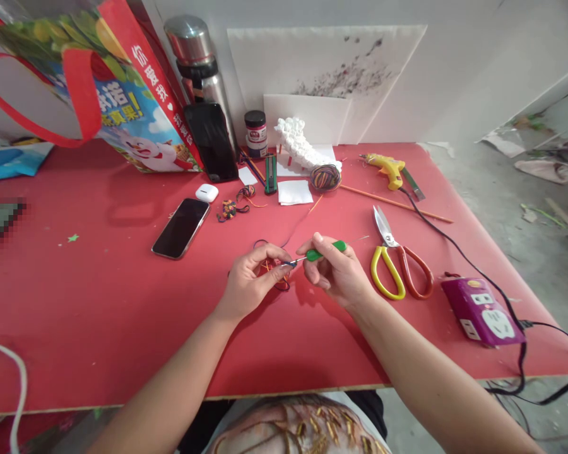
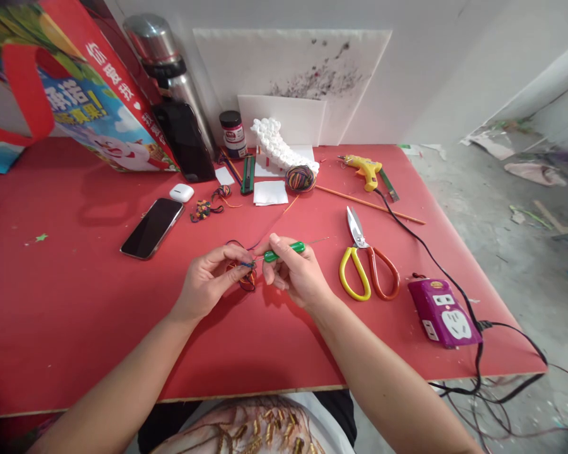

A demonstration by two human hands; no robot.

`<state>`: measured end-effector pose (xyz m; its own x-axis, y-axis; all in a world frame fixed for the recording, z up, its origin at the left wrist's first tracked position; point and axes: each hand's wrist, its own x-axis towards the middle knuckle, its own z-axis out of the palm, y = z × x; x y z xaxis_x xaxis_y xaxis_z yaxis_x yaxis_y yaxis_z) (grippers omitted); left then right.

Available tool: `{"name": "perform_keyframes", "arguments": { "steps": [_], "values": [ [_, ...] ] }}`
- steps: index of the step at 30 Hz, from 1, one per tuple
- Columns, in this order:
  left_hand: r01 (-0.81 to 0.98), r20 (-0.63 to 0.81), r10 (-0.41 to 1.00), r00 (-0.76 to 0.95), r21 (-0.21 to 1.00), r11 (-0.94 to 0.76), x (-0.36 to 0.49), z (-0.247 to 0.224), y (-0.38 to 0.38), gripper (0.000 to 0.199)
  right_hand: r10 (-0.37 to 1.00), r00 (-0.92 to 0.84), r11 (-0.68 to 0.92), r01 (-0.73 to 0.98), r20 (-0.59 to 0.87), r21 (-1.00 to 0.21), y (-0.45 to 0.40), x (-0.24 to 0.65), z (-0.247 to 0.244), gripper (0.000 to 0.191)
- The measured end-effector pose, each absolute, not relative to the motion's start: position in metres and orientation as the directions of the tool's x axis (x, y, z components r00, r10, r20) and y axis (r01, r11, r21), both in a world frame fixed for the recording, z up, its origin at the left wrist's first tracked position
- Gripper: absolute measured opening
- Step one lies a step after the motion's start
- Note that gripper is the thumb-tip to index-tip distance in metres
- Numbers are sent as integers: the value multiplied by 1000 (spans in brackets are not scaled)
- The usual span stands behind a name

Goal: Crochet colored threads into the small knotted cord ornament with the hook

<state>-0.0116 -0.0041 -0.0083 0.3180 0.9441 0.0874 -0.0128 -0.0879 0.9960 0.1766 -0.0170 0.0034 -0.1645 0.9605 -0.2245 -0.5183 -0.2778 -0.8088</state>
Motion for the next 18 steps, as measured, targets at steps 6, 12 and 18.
{"name": "perform_keyframes", "arguments": {
  "steps": [6, 12, 18],
  "values": [
    [61, 156, 937, 314, 981, -184, -11, -6, -6, 13, 974, -87, -227, -451, -211, -863, -18, 176, 4, 48],
    [144, 132, 967, 220, 976, -166, -7, -8, -9, 16, 986, -8, -155, -437, -168, -886, -21, 171, 7, 50],
    [41, 39, 979, 202, 998, -49, -5, -7, -11, 15, 995, 44, -58, -428, -84, -902, -25, 166, 1, 45]
  ]
}}
